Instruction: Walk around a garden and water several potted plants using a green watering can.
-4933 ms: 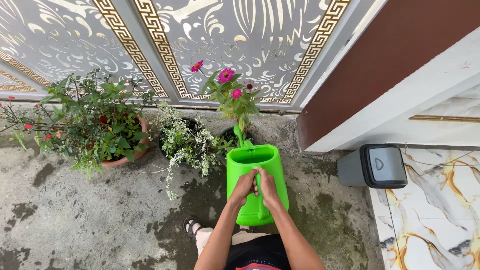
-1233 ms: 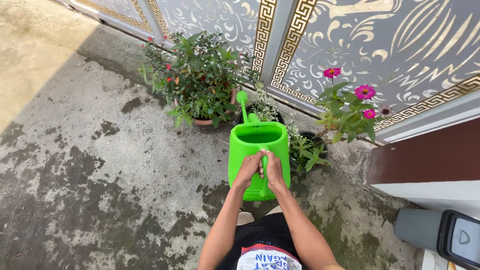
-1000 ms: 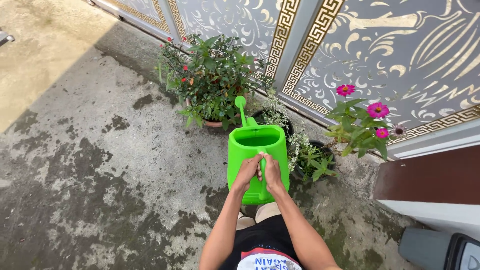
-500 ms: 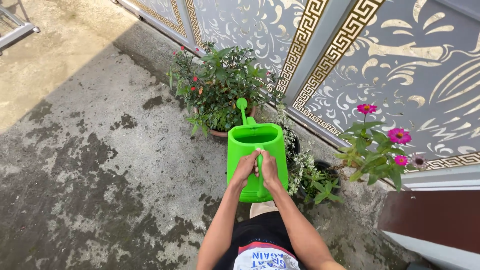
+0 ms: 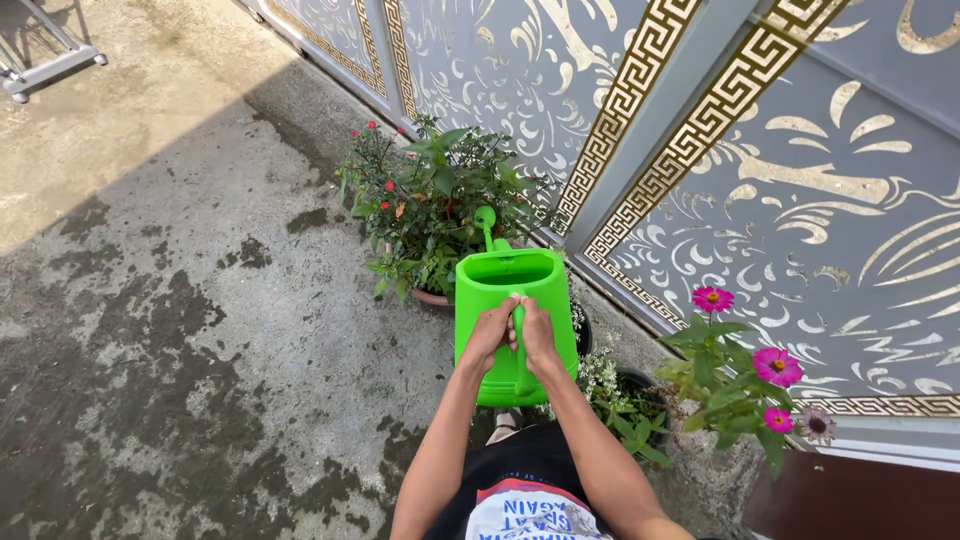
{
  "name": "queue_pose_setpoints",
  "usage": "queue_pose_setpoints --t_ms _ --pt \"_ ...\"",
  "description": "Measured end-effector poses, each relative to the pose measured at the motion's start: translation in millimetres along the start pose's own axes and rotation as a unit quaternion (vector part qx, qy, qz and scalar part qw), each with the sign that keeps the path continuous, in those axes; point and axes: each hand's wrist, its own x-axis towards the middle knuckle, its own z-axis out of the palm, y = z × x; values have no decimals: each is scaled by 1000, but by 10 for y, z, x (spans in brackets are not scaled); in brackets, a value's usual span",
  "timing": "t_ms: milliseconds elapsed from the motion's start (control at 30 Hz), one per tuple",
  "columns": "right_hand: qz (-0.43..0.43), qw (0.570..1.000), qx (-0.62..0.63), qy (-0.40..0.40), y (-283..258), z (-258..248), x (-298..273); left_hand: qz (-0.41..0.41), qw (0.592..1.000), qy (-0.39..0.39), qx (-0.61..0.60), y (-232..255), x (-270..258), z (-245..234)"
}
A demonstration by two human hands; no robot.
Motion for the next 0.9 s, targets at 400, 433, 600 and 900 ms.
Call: queue_pose_setpoints --t_ms 400,433,600,900 --pt "-19 1000 0 -11 89 37 -226 16 1000 6 11 -133 -153 -93" --pt "-19 1000 1 -10 120 51 -281 15 1000 6 12 -137 -224 -111" --pt "-19 1000 -9 -1 343 115 -592 17 999 -1 29 -195 -625 -240" --pt "-17 999 5 29 786 233 -1315 1 998 -16 64 -539 -1235 -538"
